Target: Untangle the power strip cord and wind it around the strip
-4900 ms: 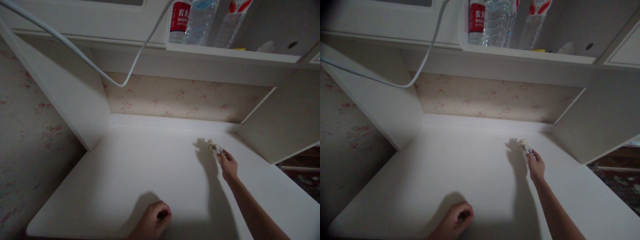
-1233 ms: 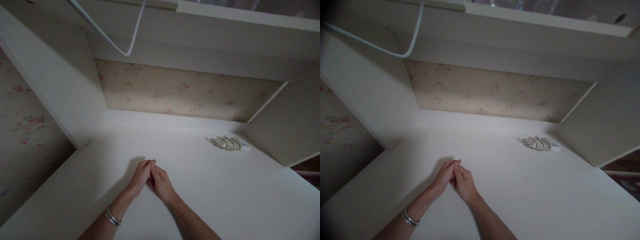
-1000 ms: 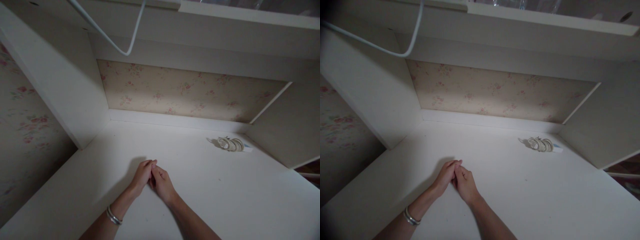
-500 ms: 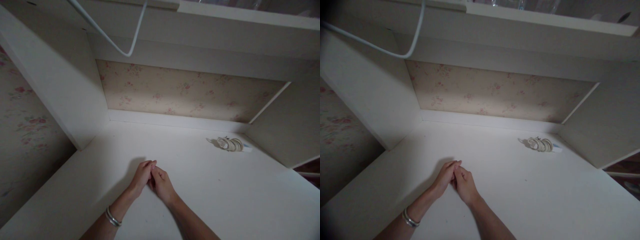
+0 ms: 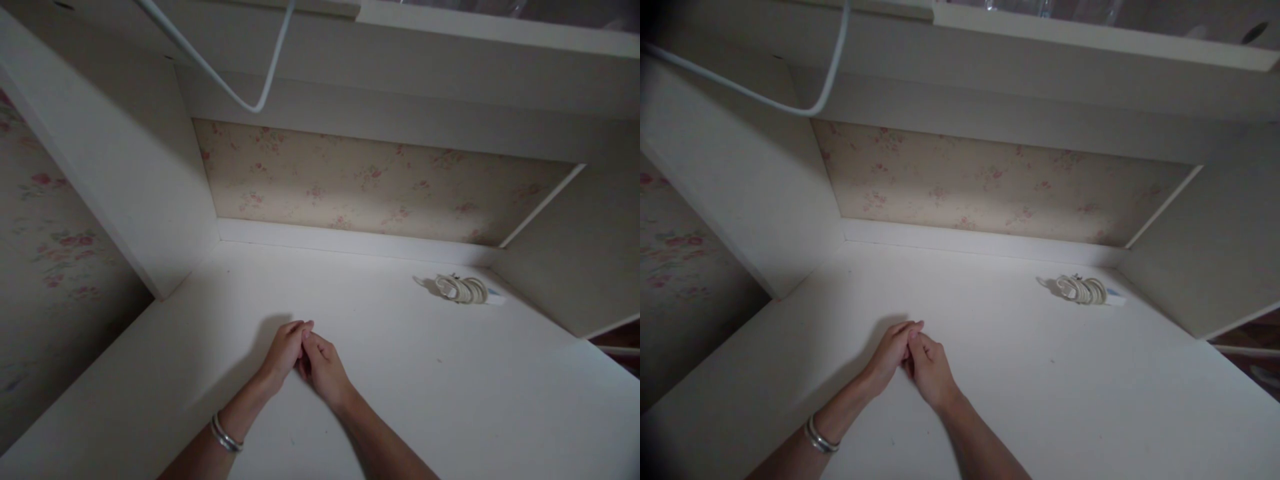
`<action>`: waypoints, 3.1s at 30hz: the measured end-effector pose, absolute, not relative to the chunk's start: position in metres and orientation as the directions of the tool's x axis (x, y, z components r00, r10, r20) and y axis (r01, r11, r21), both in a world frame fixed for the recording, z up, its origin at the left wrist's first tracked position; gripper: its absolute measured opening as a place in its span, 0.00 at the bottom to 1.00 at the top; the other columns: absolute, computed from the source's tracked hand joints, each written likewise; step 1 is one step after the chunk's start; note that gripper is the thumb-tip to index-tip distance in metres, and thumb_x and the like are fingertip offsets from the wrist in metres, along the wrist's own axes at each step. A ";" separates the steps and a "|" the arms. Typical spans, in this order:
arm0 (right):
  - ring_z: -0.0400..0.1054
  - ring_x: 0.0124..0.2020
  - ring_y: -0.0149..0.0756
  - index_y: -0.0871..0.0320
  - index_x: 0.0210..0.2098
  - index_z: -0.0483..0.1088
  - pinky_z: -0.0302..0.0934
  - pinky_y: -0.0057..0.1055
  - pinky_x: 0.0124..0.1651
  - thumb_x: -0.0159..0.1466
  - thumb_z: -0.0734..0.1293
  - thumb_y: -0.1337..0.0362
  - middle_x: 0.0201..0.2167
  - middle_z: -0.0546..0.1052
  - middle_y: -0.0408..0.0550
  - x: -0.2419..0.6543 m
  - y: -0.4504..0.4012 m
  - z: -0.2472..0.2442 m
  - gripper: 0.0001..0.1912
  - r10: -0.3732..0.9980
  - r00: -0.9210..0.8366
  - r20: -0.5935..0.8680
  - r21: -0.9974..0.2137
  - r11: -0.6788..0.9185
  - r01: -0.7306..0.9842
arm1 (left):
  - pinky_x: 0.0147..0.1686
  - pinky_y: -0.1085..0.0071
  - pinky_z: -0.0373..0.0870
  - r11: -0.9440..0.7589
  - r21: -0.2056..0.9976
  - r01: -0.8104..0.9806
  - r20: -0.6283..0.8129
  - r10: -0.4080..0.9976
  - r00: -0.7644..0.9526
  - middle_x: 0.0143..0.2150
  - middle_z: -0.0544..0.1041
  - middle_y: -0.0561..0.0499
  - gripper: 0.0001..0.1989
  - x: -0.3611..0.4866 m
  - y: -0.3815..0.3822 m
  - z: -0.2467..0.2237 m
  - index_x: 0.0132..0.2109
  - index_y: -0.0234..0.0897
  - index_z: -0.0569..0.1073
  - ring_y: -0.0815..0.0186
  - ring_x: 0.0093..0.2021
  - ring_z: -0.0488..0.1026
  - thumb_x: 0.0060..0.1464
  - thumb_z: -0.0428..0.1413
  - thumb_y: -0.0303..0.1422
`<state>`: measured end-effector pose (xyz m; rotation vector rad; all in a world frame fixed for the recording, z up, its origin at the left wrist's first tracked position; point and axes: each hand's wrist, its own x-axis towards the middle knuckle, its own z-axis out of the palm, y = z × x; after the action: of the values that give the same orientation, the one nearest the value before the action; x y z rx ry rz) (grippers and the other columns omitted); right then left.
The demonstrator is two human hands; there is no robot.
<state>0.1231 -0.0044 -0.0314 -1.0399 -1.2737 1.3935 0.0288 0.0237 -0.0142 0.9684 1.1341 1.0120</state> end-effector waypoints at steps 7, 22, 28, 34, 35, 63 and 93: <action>0.49 0.16 0.25 0.57 0.22 0.59 0.43 0.26 0.21 0.64 0.53 0.40 0.13 0.60 0.37 0.124 -0.005 -0.028 0.28 0.981 -0.191 0.022 -0.998 0.009 -0.067 | 0.17 0.75 0.48 0.240 0.963 -0.122 -0.223 0.966 0.133 0.16 0.58 0.60 0.21 0.028 0.026 -0.019 0.23 0.36 0.63 0.74 0.17 0.55 0.43 0.59 0.48; 0.49 0.16 0.26 0.57 0.22 0.59 0.44 0.26 0.21 0.65 0.53 0.42 0.13 0.60 0.37 0.124 -0.004 -0.032 0.27 0.980 -0.197 0.007 -0.997 -0.008 -0.076 | 0.15 0.76 0.49 0.283 0.951 -0.122 -0.264 0.952 0.157 0.14 0.59 0.60 0.21 0.027 0.026 -0.023 0.23 0.37 0.63 0.73 0.15 0.56 0.44 0.59 0.49; 0.50 0.16 0.25 0.57 0.23 0.59 0.44 0.26 0.21 0.65 0.54 0.43 0.14 0.60 0.37 0.124 -0.004 -0.032 0.26 0.981 -0.193 0.014 -0.997 -0.002 -0.078 | 0.14 0.76 0.48 0.263 0.956 -0.130 -0.245 0.959 0.142 0.15 0.57 0.60 0.20 0.028 0.025 -0.020 0.23 0.37 0.63 0.73 0.15 0.55 0.44 0.59 0.48; 0.50 0.16 0.25 0.57 0.22 0.59 0.43 0.26 0.21 0.65 0.54 0.42 0.13 0.60 0.37 0.125 -0.006 -0.026 0.26 0.981 -0.194 0.014 -0.998 0.001 -0.070 | 0.15 0.75 0.49 0.230 0.966 -0.115 -0.214 0.967 0.138 0.15 0.56 0.60 0.20 0.028 0.024 -0.016 0.22 0.37 0.61 0.73 0.16 0.54 0.45 0.58 0.46; 0.50 0.16 0.25 0.57 0.23 0.59 0.43 0.26 0.21 0.65 0.54 0.43 0.14 0.60 0.36 0.125 -0.006 -0.026 0.26 0.981 -0.196 0.013 -0.998 0.000 -0.070 | 0.16 0.76 0.49 0.229 0.967 -0.112 -0.214 0.967 0.135 0.15 0.56 0.60 0.20 0.028 0.024 -0.016 0.22 0.37 0.61 0.73 0.16 0.54 0.45 0.58 0.46; 0.50 0.16 0.26 0.57 0.22 0.59 0.44 0.26 0.20 0.65 0.54 0.43 0.14 0.60 0.37 0.125 -0.006 -0.026 0.26 0.980 -0.197 0.031 -0.998 0.020 -0.060 | 0.16 0.76 0.49 0.239 0.965 -0.104 -0.224 0.965 0.139 0.16 0.56 0.60 0.19 0.027 0.027 -0.023 0.23 0.37 0.61 0.74 0.17 0.54 0.46 0.57 0.46; 0.51 0.16 0.26 0.57 0.21 0.61 0.43 0.26 0.21 0.64 0.56 0.41 0.13 0.62 0.37 0.124 -0.003 -0.031 0.27 0.982 -0.186 0.004 -0.995 -0.015 -0.099 | 0.14 0.75 0.49 0.286 0.952 -0.105 -0.267 0.949 0.168 0.14 0.55 0.61 0.19 0.029 0.025 -0.015 0.23 0.38 0.61 0.73 0.13 0.55 0.45 0.57 0.48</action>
<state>0.1244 -0.0034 -0.0308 -1.0438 -1.2657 1.3957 0.0291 0.0248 -0.0147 0.9798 1.1265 0.9522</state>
